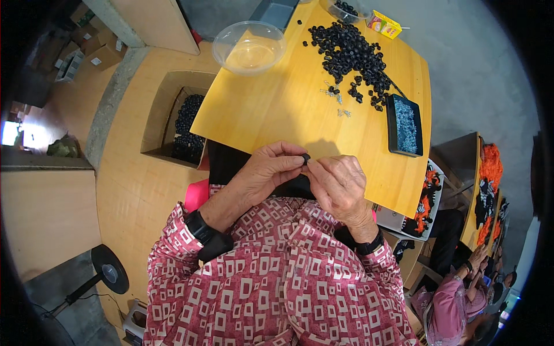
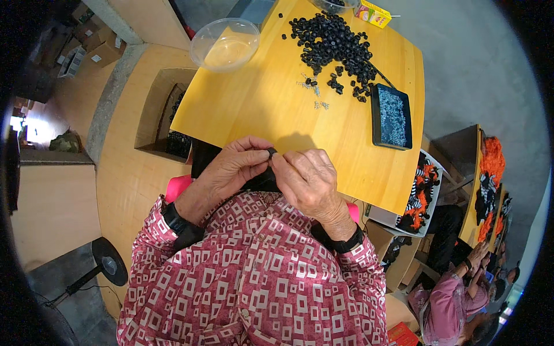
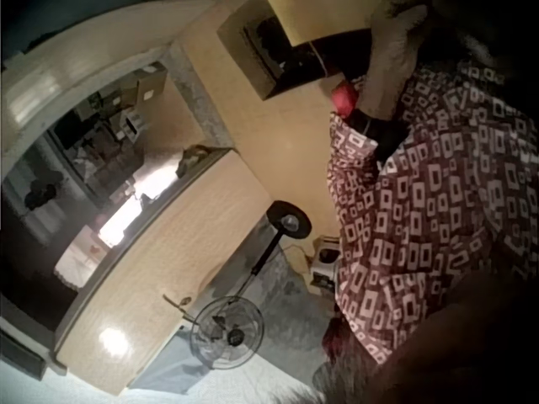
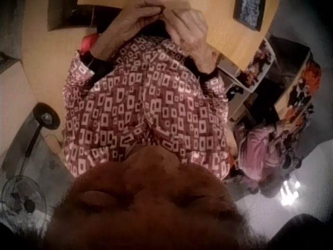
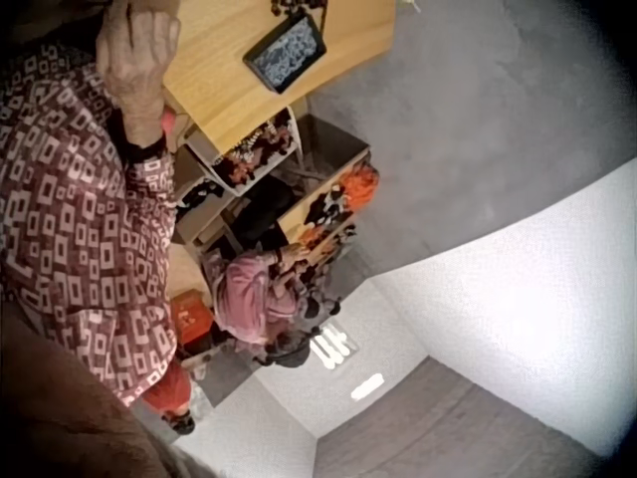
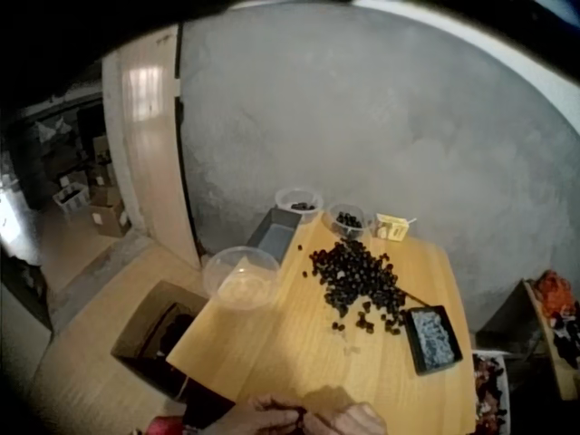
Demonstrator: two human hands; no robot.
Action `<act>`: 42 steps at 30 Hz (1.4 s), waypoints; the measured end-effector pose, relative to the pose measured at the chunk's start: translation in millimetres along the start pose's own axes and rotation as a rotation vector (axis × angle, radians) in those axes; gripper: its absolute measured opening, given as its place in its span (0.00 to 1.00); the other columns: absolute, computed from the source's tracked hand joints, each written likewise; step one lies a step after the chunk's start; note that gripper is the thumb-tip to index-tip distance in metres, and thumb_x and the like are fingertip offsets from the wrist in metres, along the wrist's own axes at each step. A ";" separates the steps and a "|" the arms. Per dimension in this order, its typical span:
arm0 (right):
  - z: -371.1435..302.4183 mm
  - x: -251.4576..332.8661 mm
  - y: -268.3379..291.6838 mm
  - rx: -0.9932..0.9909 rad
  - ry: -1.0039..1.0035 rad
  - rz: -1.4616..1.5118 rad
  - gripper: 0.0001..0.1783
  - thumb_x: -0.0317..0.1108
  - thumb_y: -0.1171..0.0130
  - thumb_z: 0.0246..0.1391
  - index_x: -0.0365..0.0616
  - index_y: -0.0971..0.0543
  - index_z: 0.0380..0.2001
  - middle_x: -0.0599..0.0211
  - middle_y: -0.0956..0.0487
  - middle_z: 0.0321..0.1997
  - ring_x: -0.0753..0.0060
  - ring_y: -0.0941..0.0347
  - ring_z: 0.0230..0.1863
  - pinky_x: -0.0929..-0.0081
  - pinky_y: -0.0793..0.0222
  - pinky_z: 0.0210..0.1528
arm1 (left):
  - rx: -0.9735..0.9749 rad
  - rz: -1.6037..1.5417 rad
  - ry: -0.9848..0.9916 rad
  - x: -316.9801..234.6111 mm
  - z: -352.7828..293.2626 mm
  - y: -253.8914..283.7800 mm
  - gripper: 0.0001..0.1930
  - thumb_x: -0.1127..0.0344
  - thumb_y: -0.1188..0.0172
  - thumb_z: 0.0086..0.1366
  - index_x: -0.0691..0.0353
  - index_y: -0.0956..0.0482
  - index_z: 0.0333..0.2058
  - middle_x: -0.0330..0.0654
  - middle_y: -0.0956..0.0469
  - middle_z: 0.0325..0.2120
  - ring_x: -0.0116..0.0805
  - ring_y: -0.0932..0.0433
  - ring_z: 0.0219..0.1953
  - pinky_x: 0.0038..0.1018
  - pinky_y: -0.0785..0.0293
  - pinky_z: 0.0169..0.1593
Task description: The person assembles small parts by inserting pins into black plastic caps by hand.
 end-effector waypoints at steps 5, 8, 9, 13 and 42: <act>0.3 1.1 -4.0 0.036 0.004 -0.026 0.17 0.24 0.33 0.36 0.38 0.19 0.36 0.65 0.24 0.34 0.65 0.27 0.33 0.69 0.34 0.35 | -0.017 0.031 -0.004 -1.0 -1.3 -0.5 0.08 0.74 0.39 0.63 0.64 0.22 0.41 0.38 0.22 0.37 0.25 0.21 0.40 0.18 0.21 0.45; 1.9 0.7 -4.8 0.049 -0.033 0.014 0.17 0.23 0.34 0.38 0.37 0.19 0.37 0.62 0.23 0.34 0.63 0.26 0.34 0.68 0.32 0.37 | -0.015 0.038 -0.007 -2.3 -2.1 0.6 0.08 0.74 0.39 0.63 0.64 0.22 0.41 0.38 0.22 0.38 0.26 0.21 0.40 0.19 0.22 0.46; 3.3 2.6 -3.6 0.049 -0.034 0.015 0.17 0.23 0.34 0.38 0.37 0.19 0.37 0.62 0.23 0.34 0.63 0.26 0.34 0.68 0.32 0.37 | -0.016 0.038 -0.007 -2.5 -2.2 0.3 0.08 0.74 0.39 0.63 0.64 0.22 0.41 0.38 0.22 0.38 0.26 0.21 0.40 0.19 0.22 0.46; -3.9 -24.4 -6.4 0.030 -0.404 0.336 0.16 0.20 0.35 0.42 0.35 0.20 0.39 0.57 0.22 0.36 0.57 0.25 0.37 0.67 0.29 0.40 | -0.005 0.009 -0.005 -1.6 -0.5 0.3 0.09 0.75 0.40 0.63 0.64 0.23 0.42 0.39 0.22 0.39 0.28 0.20 0.41 0.19 0.21 0.46; -1.0 -20.4 -11.3 0.069 -0.406 0.307 0.12 0.22 0.36 0.45 0.36 0.21 0.37 0.57 0.24 0.34 0.53 0.27 0.38 0.65 0.30 0.41 | -0.041 0.241 -0.162 -10.3 -1.5 -5.0 0.08 0.76 0.39 0.62 0.63 0.22 0.40 0.40 0.20 0.36 0.26 0.20 0.38 0.22 0.22 0.46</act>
Point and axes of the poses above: each hand's wrist, its own z-axis towards the middle knuckle, its own y-axis out of the back of the hand, x = y × z, the point moved 8 cm from there along z, towards the middle knuckle
